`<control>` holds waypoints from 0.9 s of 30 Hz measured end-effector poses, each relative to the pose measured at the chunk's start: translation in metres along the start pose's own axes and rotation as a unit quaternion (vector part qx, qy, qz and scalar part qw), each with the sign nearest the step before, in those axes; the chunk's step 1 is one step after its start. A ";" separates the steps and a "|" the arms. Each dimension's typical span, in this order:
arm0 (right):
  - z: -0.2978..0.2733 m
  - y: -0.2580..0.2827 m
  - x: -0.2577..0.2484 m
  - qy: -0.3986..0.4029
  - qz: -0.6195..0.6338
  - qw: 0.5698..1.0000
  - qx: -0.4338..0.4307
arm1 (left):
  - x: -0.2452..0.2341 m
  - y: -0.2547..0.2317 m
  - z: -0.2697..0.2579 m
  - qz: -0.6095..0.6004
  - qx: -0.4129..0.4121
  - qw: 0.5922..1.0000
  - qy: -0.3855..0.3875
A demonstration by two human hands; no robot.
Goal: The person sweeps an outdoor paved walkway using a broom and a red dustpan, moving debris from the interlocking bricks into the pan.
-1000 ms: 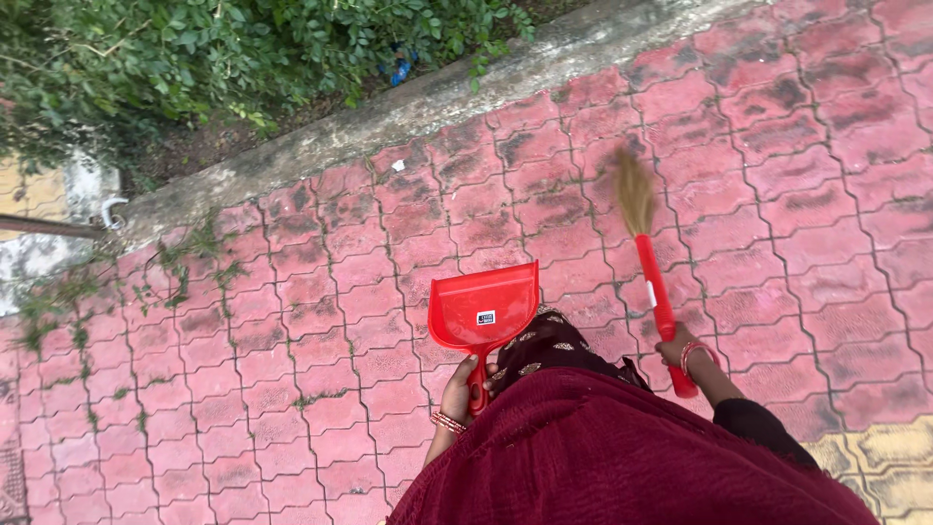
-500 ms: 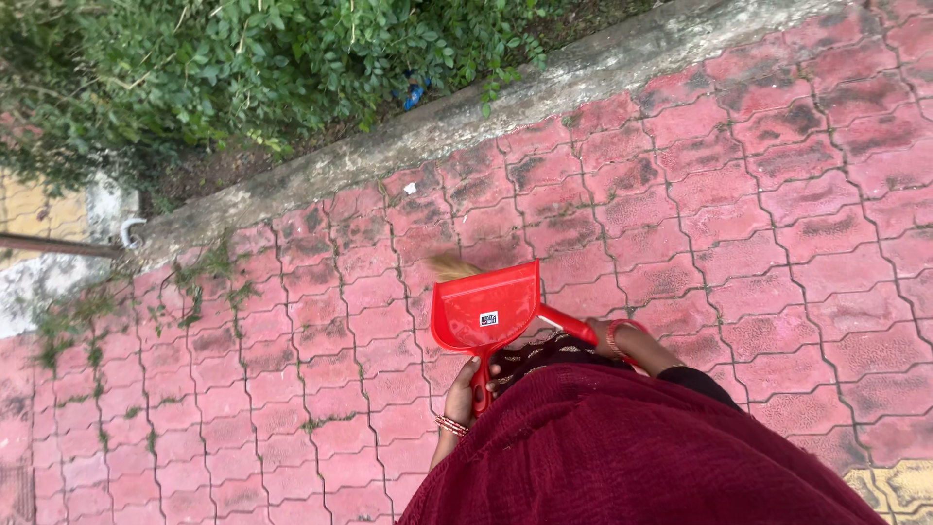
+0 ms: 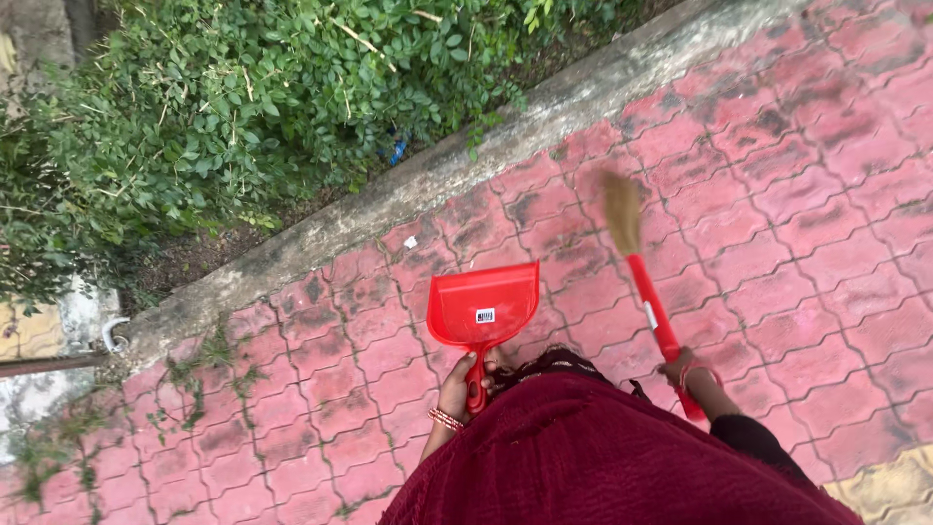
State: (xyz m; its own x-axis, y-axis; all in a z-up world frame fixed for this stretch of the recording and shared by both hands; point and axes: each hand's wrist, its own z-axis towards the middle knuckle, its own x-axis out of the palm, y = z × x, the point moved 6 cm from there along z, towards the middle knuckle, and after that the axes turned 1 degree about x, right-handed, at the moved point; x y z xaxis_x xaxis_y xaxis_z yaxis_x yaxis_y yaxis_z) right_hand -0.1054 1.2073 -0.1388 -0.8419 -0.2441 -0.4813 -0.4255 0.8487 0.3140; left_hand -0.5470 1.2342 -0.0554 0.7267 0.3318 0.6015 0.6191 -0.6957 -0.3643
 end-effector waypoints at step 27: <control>-0.035 0.124 0.057 0.044 -0.063 0.997 0.016 | -0.039 -0.118 0.070 0.033 -0.099 0.995 -0.009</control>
State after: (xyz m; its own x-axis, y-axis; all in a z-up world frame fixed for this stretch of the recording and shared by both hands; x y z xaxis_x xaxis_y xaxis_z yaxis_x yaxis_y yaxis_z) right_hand -0.2180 1.2823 -0.0987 -0.8088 -0.3891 -0.4408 -0.5203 0.8228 0.2284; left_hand -0.6275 1.3482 -0.0860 0.7696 0.2913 0.5682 0.5010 -0.8272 -0.2545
